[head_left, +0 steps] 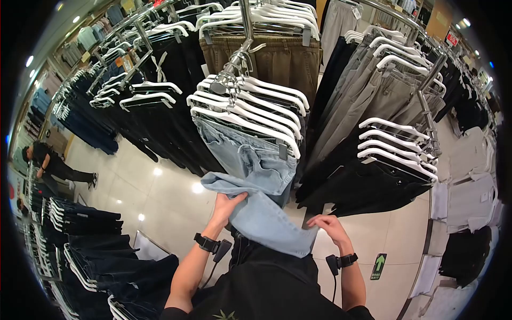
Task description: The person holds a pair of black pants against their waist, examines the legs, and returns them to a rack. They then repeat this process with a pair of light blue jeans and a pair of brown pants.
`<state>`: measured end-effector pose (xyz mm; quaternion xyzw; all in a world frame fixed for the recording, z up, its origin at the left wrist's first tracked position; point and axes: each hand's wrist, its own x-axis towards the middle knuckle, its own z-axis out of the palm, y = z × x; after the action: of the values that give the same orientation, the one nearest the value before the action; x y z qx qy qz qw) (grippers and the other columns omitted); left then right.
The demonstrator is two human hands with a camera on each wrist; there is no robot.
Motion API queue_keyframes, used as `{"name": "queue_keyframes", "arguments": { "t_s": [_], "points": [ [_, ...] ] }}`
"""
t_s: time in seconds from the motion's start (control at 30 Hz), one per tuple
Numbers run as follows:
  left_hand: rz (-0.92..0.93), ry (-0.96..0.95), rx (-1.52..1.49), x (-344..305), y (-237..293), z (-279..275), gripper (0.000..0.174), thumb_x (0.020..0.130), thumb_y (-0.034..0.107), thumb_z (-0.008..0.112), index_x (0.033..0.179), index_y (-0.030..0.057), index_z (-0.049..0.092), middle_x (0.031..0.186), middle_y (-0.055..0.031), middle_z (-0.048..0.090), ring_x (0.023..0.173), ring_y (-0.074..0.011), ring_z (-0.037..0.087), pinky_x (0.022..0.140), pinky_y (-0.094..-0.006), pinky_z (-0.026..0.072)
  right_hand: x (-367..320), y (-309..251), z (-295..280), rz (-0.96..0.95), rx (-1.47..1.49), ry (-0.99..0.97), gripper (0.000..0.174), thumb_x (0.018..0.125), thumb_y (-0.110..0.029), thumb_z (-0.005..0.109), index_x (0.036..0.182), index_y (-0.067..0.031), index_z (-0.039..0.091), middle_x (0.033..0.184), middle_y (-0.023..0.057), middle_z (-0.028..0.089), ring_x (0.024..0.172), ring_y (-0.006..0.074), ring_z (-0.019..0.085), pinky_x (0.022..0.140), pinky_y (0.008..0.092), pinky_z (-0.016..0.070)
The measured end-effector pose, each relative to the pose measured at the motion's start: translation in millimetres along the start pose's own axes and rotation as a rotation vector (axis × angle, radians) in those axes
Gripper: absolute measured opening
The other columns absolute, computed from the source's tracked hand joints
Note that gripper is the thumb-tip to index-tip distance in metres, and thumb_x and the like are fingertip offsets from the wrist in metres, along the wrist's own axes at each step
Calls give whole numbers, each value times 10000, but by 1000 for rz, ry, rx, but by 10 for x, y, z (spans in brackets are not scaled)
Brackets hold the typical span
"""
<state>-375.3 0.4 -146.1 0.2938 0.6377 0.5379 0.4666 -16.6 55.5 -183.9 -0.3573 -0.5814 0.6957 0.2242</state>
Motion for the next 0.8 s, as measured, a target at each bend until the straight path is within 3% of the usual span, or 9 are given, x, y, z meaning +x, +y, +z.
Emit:
{"name": "queue_keyframes", "arguments": {
  "t_s": [0.1, 0.23, 0.27, 0.4, 0.5, 0.53, 0.63, 0.67, 0.8],
  "points": [
    [160, -66, 1, -8, 128, 105, 373, 773, 106, 763, 1084, -2, 587, 1077, -66, 638, 992, -157, 590, 873, -315, 469, 51, 159, 89, 143, -227, 34, 215, 917, -161, 589, 956, 30, 680, 963, 104, 687, 952, 184, 625, 886, 309, 465],
    [400, -98, 482, 7, 47, 186, 298, 745, 131, 761, 978, 1, 630, 963, -149, 665, 903, -274, 632, 799, -356, 490, 262, -9, 322, -70, -351, 103, 261, 914, -207, 607, 1054, 9, 655, 999, 104, 687, 943, 201, 643, 855, 306, 487],
    [423, -108, 578, -23, 45, 214, 369, 738, 154, 752, 1036, 3, 597, 998, -198, 633, 893, -377, 621, 767, -403, 498, 315, -195, 387, -94, -367, 111, 276, 915, -205, 609, 1106, -7, 629, 1015, 102, 683, 964, 192, 640, 866, 310, 486],
    [517, -125, 899, -250, 211, 362, 453, 739, 166, 722, 1118, 16, 526, 1083, -218, 563, 855, -435, 613, 708, -492, 499, 543, -637, 627, -264, -125, 67, 330, 920, -193, 610, 1196, -19, 568, 1072, 98, 664, 985, 174, 629, 895, 325, 476],
    [397, -191, 1227, -419, 237, 399, 429, 735, 152, 704, 1104, 15, 533, 1099, -214, 547, 796, -439, 626, 681, -515, 507, 656, -707, 809, -248, 5, -21, 355, 927, -193, 606, 1229, -18, 543, 1102, 107, 647, 994, 184, 621, 898, 323, 474],
    [453, -246, 1279, -444, 194, 370, 382, 741, 127, 661, 1094, 39, 544, 1100, -223, 530, 706, -418, 641, 628, -508, 519, 675, -711, 850, -196, 5, -88, 461, 921, -174, 610, 1322, -10, 450, 1148, 114, 600, 1041, 178, 592, 939, 322, 449],
    [469, -351, 1438, -557, 220, 378, 278, 756, 113, 616, 1026, 54, 585, 1052, -233, 533, 650, -384, 650, 584, -473, 525, 703, -789, 1014, -183, -151, -90, 549, 908, -198, 634, 1365, -15, 390, 1108, 114, 596, 1013, 184, 598, 907, 342, 474],
    [514, -357, 1499, -569, 204, 353, 146, 769, 130, 591, 892, 68, 638, 1021, -233, 530, 619, -337, 661, 547, -434, 525, 705, -832, 1051, -166, -217, -60, 724, 848, -259, 708, 1407, -19, 316, 1080, 129, 589, 989, 210, 606, 858, 351, 499],
    [549, -416, 1549, -618, 79, 335, 104, 774, 154, 593, 754, 69, 650, 977, -191, 552, 601, -299, 655, 528, -412, 517, 688, -955, 1169, -236, -585, 101, 943, 732, -351, 790, 1434, -23, 253, 1118, 155, 567, 983, 255, 618, 824, 358, 511]
  ]
}}
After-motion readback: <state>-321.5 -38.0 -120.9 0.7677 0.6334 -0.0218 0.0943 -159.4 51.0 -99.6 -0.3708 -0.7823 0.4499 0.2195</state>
